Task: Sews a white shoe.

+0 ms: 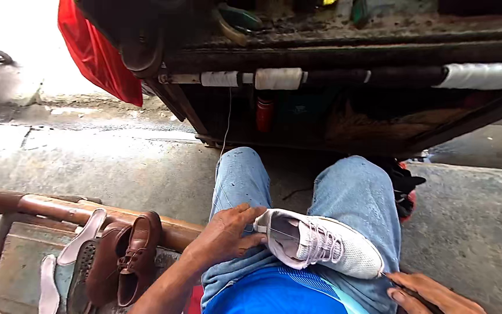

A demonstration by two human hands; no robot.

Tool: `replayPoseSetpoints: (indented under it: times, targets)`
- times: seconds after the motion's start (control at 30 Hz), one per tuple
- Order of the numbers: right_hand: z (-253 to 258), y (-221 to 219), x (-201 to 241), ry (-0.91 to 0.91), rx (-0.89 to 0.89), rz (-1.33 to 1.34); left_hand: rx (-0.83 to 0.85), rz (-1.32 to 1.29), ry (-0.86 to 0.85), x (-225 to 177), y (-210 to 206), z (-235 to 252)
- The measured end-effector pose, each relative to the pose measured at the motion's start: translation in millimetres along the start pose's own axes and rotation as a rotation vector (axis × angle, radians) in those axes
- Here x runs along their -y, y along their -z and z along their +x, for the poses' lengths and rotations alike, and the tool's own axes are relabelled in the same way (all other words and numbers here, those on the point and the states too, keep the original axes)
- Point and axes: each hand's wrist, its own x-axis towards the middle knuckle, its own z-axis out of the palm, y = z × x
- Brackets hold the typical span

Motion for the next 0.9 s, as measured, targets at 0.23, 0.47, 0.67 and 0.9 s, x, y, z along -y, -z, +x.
replayPoseSetpoints:
  times: [0.23, 0.47, 0.67, 0.9]
  targets:
    - [5.7, 1.5, -2.5, -0.004, 0.058, 0.027, 0.120, -0.642, -0.143, 7.2, 32.9, -16.5]
    - [0.4, 2.5, -3.0, -0.010, 0.058, 0.011, 0.176, -1.400, -0.117, -5.5, -1.0, 9.5]
    - [1.1, 2.4, 2.0, -0.023, 0.051, -0.011, 0.278, -0.028, -0.116, -35.9, -34.9, 28.9]
    - [2.5, 3.4, 4.7, -0.014, 0.047, -0.038, 0.589, -0.196, -0.334, -32.8, -44.9, 55.2]
